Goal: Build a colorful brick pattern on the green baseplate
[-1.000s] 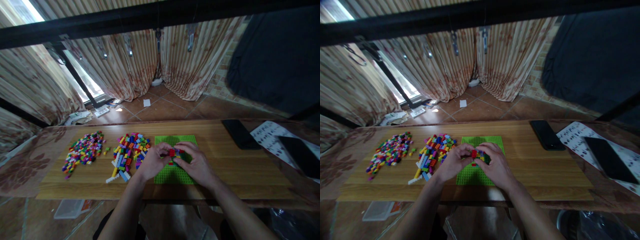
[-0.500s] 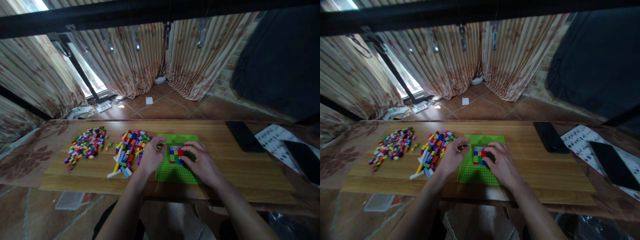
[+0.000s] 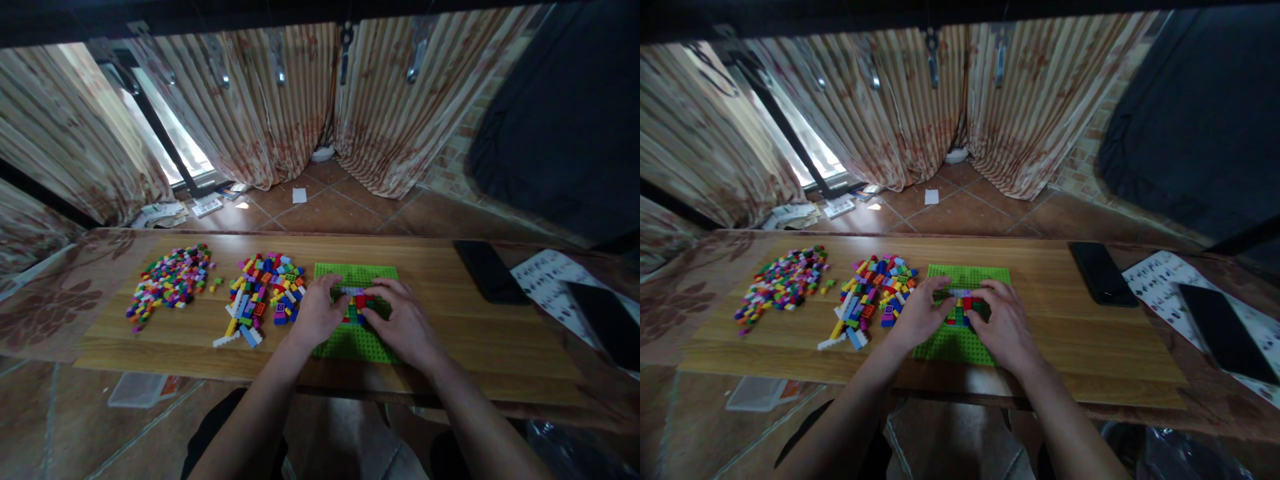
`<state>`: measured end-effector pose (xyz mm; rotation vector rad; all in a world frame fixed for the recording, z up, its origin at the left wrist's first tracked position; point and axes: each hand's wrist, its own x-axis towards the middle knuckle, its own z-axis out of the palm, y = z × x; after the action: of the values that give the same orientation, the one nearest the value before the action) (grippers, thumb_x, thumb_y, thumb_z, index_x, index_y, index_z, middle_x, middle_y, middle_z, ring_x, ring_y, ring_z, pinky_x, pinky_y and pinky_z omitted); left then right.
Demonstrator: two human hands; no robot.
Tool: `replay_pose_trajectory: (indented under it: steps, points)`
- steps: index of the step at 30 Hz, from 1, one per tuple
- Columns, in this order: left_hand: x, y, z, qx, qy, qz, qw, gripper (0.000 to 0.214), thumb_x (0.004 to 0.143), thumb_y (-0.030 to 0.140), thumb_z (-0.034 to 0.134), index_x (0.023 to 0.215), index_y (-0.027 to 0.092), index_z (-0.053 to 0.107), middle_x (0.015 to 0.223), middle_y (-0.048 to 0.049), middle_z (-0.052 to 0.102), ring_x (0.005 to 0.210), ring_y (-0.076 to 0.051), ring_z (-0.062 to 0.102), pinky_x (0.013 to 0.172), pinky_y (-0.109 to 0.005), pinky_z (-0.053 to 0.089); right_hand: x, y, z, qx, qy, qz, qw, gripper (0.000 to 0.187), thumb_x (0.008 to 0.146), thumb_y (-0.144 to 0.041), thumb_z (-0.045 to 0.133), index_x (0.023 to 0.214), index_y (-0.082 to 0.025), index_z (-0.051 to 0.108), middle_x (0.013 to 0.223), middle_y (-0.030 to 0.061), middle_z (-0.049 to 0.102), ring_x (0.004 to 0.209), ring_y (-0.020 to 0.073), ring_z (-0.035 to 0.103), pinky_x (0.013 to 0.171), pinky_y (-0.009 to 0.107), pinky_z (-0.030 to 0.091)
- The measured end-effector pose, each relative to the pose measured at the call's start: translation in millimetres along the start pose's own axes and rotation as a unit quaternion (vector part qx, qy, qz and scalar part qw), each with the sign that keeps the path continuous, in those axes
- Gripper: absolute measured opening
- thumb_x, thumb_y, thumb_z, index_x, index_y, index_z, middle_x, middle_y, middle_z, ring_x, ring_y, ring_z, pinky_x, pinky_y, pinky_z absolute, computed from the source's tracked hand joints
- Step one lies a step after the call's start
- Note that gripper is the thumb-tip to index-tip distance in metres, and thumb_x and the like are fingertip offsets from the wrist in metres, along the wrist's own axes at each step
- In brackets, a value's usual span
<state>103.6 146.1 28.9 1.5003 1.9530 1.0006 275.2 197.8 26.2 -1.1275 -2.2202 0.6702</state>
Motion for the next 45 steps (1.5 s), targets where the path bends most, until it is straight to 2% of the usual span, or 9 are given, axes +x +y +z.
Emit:
replay_pose_trajectory:
  steps: [6, 13, 21, 27, 45]
  points:
    - [1, 0, 3.0, 0.013, -0.003, 0.005, 1.000, 0.039, 0.081, 0.020, 0.065, 0.119, 0.012, 0.062, 0.118, -0.0145, 0.067, 0.111, -0.026, 0.063, 0.100, -0.042, 0.048, 2, 6, -4, 0.069, 0.044, 0.036, 0.996, 0.024, 0.084, -0.034, 0.058, 0.101, -0.022, 0.070, 0.115, 0.0096, 0.066, 0.109, 0.0252, 0.061, 0.100, 0.046, 0.045]
    - [1, 1, 5.7, 0.044, -0.005, 0.016, 0.999, 0.040, 0.082, 0.023, 0.065, 0.120, 0.012, 0.061, 0.118, -0.0145, 0.067, 0.112, -0.028, 0.062, 0.100, -0.042, 0.048, 5, 12, 3, 0.141, 0.050, 0.140, 0.979, 0.035, 0.084, -0.042, 0.056, 0.104, -0.018, 0.070, 0.105, 0.0114, 0.073, 0.096, 0.0253, 0.068, 0.088, 0.044, 0.051]
    - [1, 7, 6.3, 0.055, -0.010, 0.009, 0.998, 0.042, 0.081, 0.021, 0.065, 0.121, 0.009, 0.060, 0.119, -0.0171, 0.066, 0.114, -0.029, 0.060, 0.103, -0.043, 0.045, 7, 6, 11, 0.122, 0.039, 0.151, 0.980, 0.036, 0.078, -0.045, 0.062, 0.100, -0.018, 0.071, 0.098, 0.0096, 0.075, 0.088, 0.0244, 0.069, 0.083, 0.042, 0.053]
    - [0, 5, 8.1, 0.069, -0.006, 0.009, 0.998, 0.039, 0.082, 0.023, 0.064, 0.120, 0.014, 0.061, 0.117, -0.0137, 0.066, 0.112, -0.028, 0.061, 0.100, -0.042, 0.047, 8, 2, 14, 0.072, 0.047, 0.151, 0.985, 0.033, 0.075, -0.043, 0.064, 0.097, -0.021, 0.073, 0.091, 0.0069, 0.075, 0.081, 0.0235, 0.068, 0.081, 0.042, 0.052]
    - [0, 6, 10.7, 0.063, -0.006, 0.009, 0.998, 0.040, 0.080, 0.020, 0.063, 0.119, 0.013, 0.061, 0.118, -0.0146, 0.066, 0.112, -0.029, 0.061, 0.101, -0.043, 0.047, 12, 7, 18, 0.102, 0.041, 0.174, 0.979, 0.028, 0.072, -0.037, 0.068, 0.092, -0.019, 0.073, 0.089, 0.0078, 0.076, 0.081, 0.0249, 0.070, 0.080, 0.044, 0.053]
